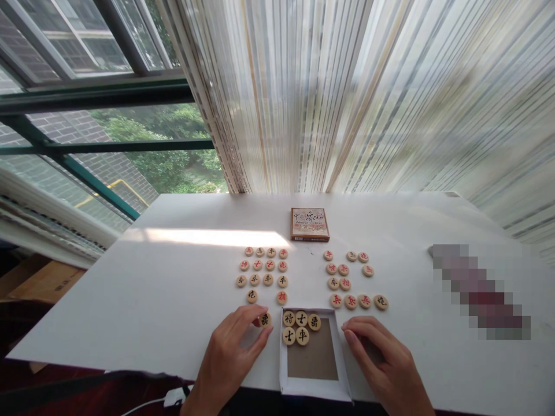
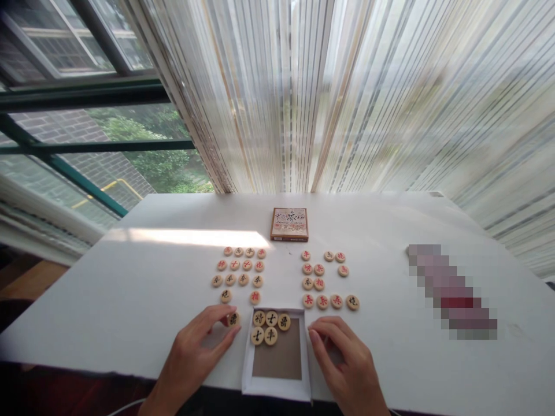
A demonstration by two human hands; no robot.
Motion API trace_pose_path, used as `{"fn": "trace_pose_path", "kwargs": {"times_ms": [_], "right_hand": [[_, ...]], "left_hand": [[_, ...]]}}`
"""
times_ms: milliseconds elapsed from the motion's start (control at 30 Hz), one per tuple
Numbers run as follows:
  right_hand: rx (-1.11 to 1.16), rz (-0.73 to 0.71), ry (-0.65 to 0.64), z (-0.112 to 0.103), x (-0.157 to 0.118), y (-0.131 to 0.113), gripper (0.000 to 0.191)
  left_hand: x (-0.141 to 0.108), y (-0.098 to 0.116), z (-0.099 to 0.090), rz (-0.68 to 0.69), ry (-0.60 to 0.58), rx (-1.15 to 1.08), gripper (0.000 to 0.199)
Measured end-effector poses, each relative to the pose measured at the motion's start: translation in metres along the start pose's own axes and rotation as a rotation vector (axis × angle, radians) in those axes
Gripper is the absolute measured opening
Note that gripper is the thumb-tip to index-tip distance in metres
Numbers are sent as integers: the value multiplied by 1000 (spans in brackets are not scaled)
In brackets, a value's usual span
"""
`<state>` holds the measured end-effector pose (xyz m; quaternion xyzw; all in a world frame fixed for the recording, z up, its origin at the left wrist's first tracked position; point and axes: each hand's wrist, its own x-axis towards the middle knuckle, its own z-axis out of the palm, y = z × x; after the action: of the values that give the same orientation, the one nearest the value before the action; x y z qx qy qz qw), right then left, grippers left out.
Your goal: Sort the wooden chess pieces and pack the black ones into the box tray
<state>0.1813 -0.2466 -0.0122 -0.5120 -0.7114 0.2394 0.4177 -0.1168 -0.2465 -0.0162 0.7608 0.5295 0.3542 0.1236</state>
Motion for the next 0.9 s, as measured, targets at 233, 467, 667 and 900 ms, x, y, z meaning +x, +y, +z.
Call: {"fn": "trace_pose_path", "kwargs": {"times_ms": [233, 467, 667, 900], "right_hand": [[19, 3, 12, -2, 2, -3, 13], [86, 4, 62, 0, 7, -14, 10], [302, 43, -156, 8, 28, -43, 16], [556, 233, -251, 21, 39, -53, 18]], "left_hand": [[21, 26, 7, -30, 45, -262, 25], [31, 41, 18, -67, -3, -477, 24], [34, 51, 25, 7, 33, -581, 19], [35, 54, 24, 39, 43, -610, 17]]}}
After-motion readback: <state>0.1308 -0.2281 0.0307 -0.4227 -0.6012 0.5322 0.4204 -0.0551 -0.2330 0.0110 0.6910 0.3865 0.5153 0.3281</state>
